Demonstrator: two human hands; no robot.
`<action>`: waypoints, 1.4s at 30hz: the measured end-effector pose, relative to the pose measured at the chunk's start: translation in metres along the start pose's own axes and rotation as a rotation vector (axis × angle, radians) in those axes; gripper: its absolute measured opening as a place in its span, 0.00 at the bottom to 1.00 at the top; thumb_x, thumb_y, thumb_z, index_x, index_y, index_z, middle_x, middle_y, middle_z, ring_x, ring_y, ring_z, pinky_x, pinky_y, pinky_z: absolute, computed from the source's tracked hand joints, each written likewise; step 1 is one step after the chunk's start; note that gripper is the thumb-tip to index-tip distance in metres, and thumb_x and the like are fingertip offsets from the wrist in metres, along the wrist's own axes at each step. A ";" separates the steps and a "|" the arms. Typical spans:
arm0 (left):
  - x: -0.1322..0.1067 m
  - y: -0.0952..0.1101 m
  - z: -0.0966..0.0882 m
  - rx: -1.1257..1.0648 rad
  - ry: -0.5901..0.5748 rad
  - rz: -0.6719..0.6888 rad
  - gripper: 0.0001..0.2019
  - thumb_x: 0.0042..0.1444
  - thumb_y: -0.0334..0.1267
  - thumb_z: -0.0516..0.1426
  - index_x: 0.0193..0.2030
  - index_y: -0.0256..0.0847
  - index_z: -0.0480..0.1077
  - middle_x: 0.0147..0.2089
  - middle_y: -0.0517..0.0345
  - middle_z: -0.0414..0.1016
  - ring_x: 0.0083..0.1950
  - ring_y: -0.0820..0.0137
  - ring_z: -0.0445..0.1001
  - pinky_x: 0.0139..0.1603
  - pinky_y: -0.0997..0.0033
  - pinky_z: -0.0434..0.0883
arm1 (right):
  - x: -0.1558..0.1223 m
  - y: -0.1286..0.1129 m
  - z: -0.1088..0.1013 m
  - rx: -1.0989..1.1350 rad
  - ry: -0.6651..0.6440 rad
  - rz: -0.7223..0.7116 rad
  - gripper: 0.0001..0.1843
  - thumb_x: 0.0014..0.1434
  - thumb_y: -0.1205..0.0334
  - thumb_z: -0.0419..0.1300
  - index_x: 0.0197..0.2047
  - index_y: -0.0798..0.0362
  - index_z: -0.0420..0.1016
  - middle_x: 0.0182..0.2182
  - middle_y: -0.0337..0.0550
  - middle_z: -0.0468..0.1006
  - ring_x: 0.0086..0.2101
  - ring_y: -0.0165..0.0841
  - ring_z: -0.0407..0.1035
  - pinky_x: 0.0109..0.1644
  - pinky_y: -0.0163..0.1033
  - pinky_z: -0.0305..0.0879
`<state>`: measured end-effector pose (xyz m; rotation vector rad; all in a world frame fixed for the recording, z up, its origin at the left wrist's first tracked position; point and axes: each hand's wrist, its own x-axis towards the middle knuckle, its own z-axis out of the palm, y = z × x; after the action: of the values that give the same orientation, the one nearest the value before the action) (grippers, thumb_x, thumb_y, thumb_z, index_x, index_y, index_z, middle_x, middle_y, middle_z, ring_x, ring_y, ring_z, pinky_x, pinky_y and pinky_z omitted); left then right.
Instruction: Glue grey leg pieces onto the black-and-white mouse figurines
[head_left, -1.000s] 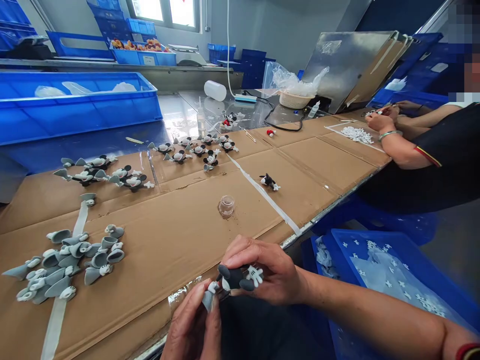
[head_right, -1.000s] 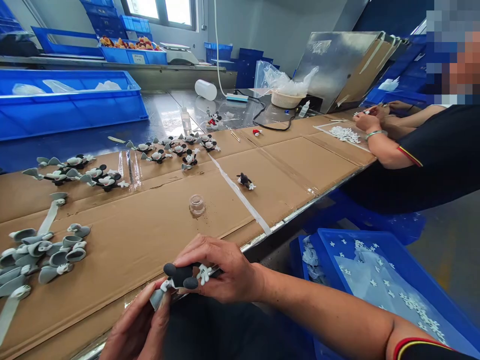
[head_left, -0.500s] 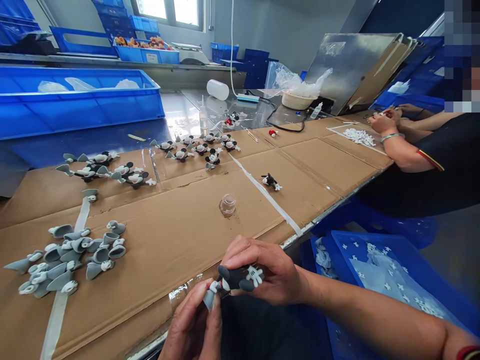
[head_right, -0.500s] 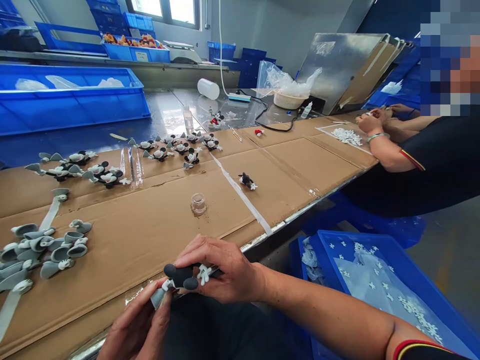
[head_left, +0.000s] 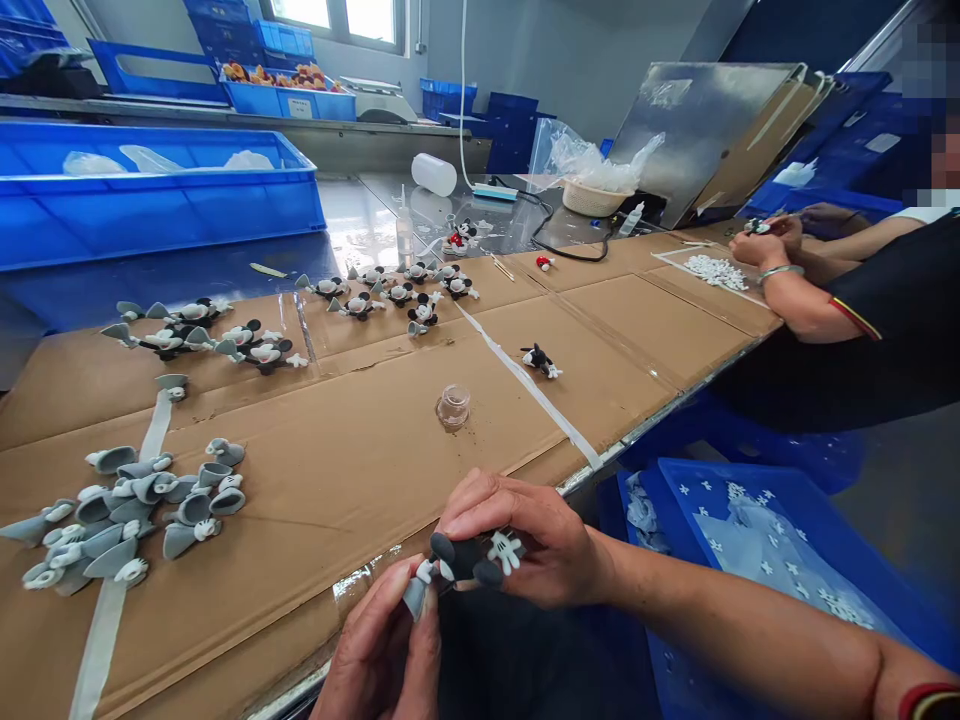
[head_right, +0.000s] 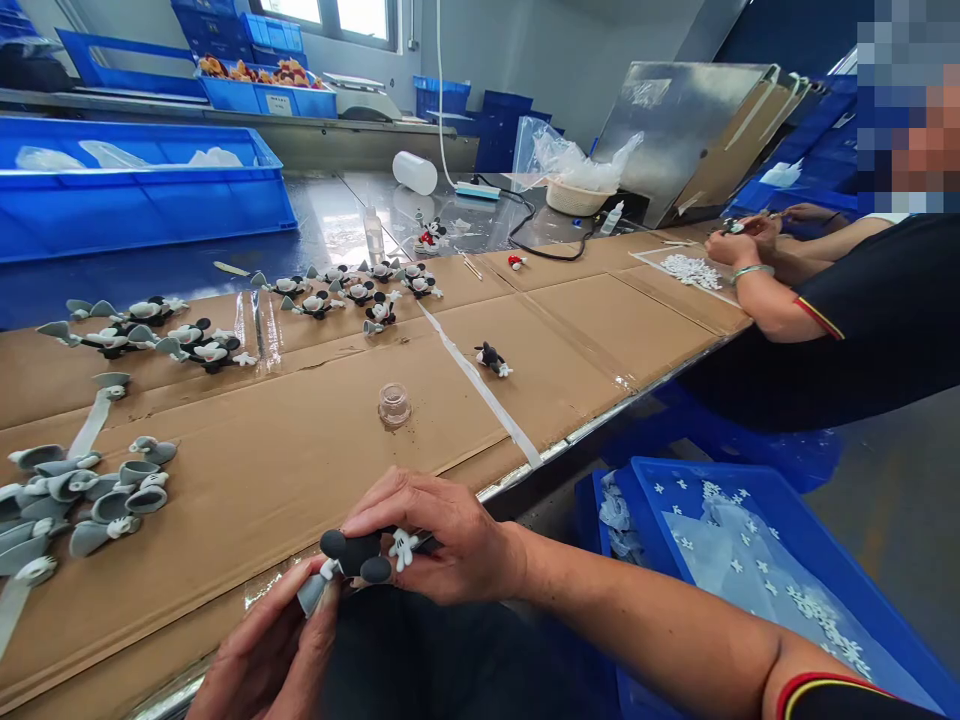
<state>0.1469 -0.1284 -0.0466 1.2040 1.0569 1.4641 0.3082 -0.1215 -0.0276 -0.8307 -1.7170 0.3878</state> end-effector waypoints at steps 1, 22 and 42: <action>0.000 0.000 0.000 -0.010 -0.008 0.003 0.17 0.58 0.54 0.64 0.44 0.43 0.80 0.43 0.52 0.83 0.41 0.63 0.84 0.42 0.68 0.83 | 0.000 0.000 0.000 -0.002 0.002 -0.004 0.12 0.69 0.65 0.60 0.55 0.56 0.72 0.40 0.52 0.80 0.43 0.33 0.75 0.49 0.41 0.75; 0.001 -0.002 -0.003 0.096 -0.032 0.097 0.16 0.62 0.53 0.61 0.45 0.43 0.80 0.42 0.54 0.84 0.40 0.63 0.84 0.37 0.70 0.83 | 0.000 0.002 -0.002 0.004 -0.043 -0.009 0.12 0.67 0.70 0.60 0.53 0.59 0.73 0.41 0.55 0.81 0.44 0.34 0.76 0.50 0.41 0.75; 0.006 -0.029 -0.025 0.240 -0.258 0.370 0.20 0.68 0.53 0.54 0.53 0.42 0.77 0.47 0.52 0.83 0.48 0.66 0.82 0.52 0.72 0.78 | -0.005 -0.002 0.002 0.172 0.001 0.098 0.15 0.61 0.73 0.66 0.52 0.57 0.75 0.40 0.53 0.82 0.41 0.33 0.77 0.47 0.40 0.75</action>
<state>0.1257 -0.1178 -0.0774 1.7836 0.8812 1.4290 0.3061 -0.1259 -0.0301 -0.7903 -1.6200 0.5929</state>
